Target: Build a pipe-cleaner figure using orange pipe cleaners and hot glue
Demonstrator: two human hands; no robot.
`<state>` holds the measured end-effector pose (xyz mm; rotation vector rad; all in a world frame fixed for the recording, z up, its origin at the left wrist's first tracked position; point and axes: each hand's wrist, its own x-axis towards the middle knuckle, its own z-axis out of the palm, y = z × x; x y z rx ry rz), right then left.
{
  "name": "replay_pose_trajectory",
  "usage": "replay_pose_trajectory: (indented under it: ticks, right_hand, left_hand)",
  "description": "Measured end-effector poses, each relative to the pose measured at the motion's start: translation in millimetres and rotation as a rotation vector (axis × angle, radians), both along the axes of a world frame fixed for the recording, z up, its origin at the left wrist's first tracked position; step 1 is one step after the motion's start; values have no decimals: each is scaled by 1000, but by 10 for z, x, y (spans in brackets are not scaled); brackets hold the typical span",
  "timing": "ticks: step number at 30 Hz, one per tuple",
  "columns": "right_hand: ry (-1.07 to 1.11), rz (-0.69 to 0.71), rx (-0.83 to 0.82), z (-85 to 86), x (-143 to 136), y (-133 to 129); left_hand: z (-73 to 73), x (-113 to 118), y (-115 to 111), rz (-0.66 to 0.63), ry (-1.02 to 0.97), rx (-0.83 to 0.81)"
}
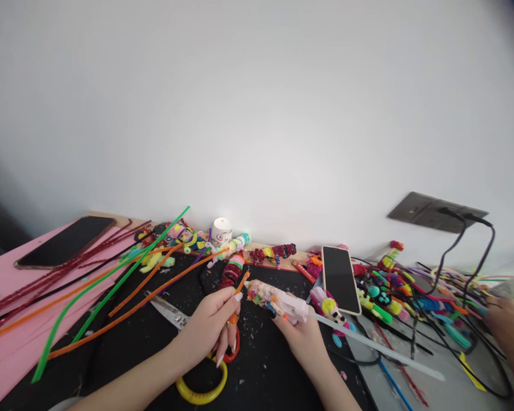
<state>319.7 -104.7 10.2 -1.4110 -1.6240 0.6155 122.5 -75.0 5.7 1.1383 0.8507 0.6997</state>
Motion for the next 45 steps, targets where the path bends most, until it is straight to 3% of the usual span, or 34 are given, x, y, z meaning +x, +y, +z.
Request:
replay_pose_trajectory:
  ticks: [19,45]
  right_hand:
    - [-44,-57,72,-46,2,-15]
    - [-51,-10,63,-17,-1,-21]
  left_hand:
    - [-5,5,-14,10,27,13]
    - [23,-3,-15,13,3,-7]
